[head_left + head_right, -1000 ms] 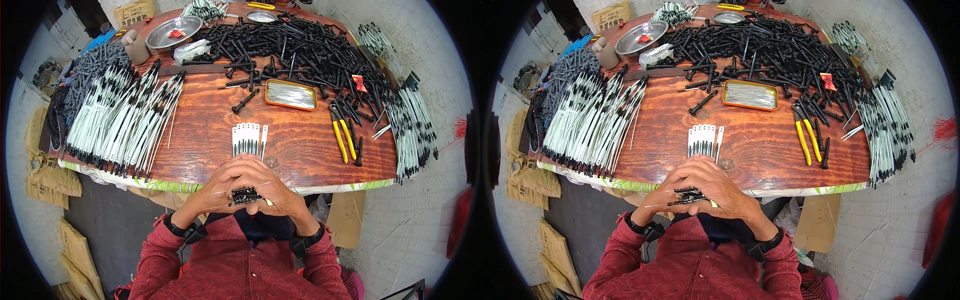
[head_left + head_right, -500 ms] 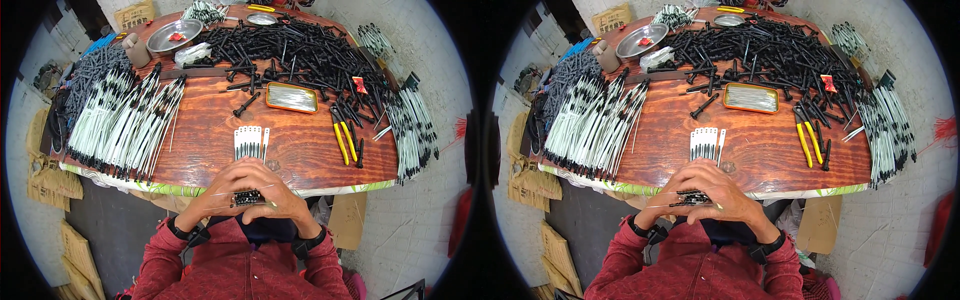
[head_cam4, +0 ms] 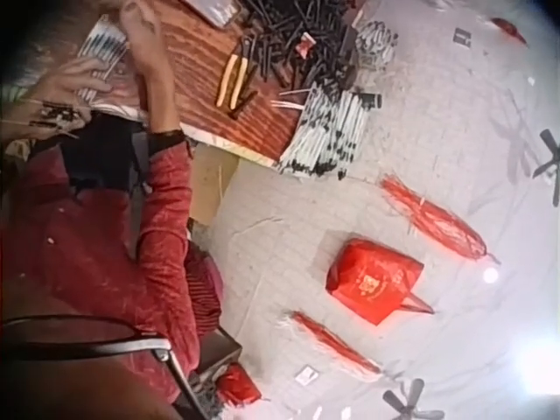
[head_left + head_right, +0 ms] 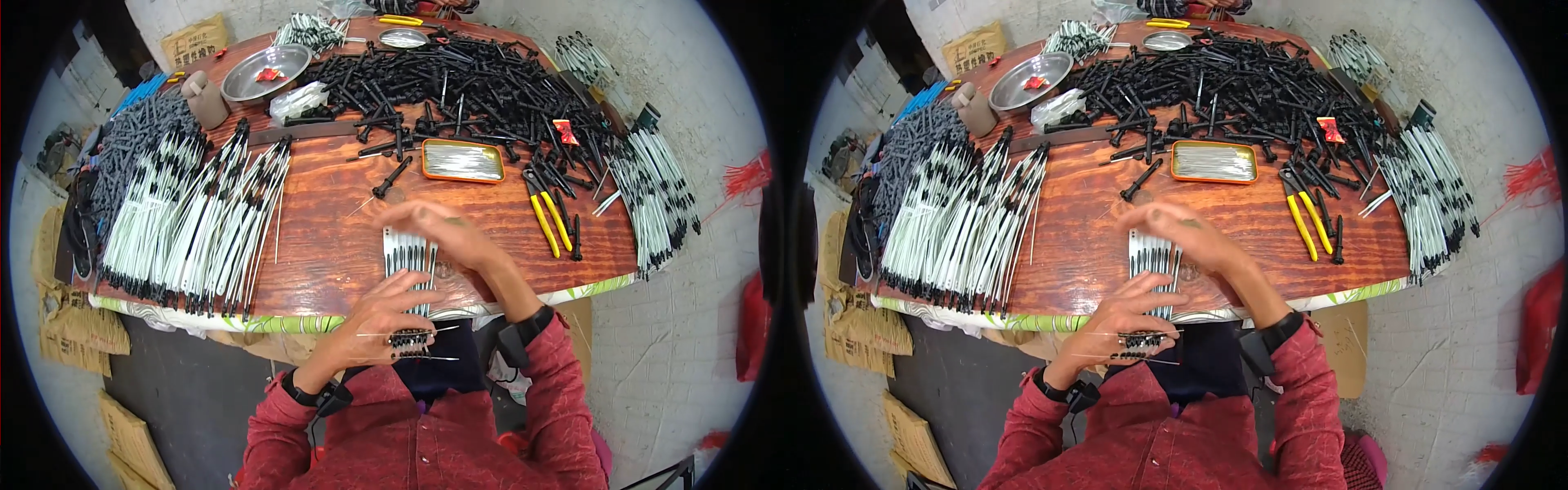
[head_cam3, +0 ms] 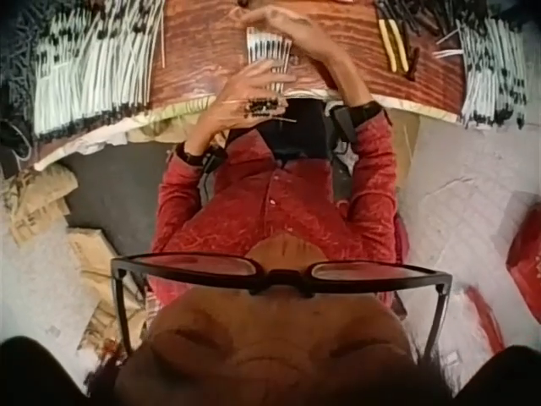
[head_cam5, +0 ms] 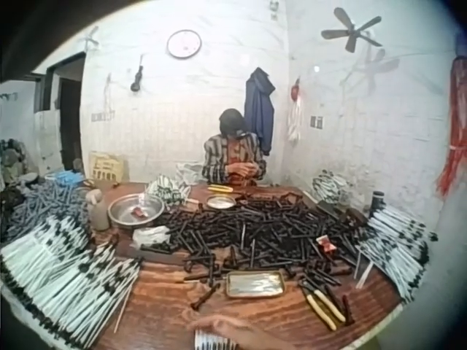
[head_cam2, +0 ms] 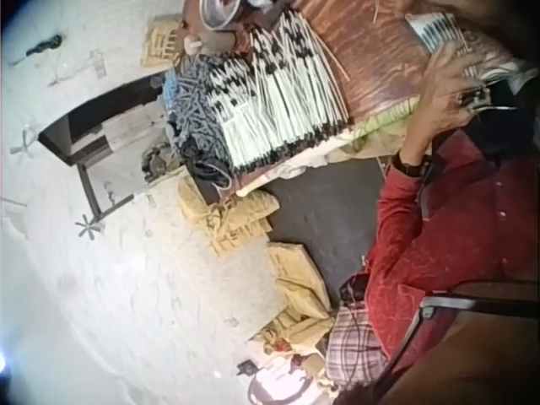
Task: The person gathers white rods by hand, aligns them, and inserts the ends into a black plastic component. They then pick up a small metal pin from a container and push it into the black component to secure the rods.
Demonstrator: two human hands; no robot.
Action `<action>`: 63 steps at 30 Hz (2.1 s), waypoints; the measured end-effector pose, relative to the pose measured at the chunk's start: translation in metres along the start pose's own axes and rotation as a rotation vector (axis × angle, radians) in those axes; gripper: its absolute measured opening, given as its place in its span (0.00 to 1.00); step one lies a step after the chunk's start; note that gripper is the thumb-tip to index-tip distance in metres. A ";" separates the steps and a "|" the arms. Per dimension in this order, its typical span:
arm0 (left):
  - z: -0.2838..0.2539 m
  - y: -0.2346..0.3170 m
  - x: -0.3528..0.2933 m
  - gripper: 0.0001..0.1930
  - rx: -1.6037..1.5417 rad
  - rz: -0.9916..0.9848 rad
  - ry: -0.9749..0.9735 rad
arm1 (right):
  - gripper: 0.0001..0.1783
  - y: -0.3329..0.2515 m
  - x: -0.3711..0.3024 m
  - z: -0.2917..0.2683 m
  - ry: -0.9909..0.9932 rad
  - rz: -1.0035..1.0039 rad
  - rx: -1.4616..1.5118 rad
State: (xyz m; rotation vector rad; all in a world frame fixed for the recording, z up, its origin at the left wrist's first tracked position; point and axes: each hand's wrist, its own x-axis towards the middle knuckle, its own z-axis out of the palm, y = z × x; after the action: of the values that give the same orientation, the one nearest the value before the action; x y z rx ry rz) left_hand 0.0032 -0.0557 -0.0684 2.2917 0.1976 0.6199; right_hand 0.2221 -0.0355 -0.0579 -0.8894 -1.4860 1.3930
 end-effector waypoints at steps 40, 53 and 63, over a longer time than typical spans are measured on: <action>-0.002 -0.016 -0.004 0.16 -0.168 0.110 -0.094 | 0.35 0.000 0.002 0.008 -0.247 0.118 -0.054; -0.004 -0.016 -0.010 0.16 -0.107 0.094 -0.055 | 0.11 -0.019 0.019 -0.081 0.357 -0.023 -0.895; 0.002 -0.016 -0.020 0.18 -0.101 0.110 -0.018 | 0.08 -0.007 0.024 -0.113 0.339 -0.005 -1.295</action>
State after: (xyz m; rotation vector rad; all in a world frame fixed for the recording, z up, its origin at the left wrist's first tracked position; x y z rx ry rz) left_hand -0.0124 -0.0516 -0.0881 2.2203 0.0308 0.6495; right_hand 0.3198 0.0263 -0.0507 -1.7471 -2.0330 0.0645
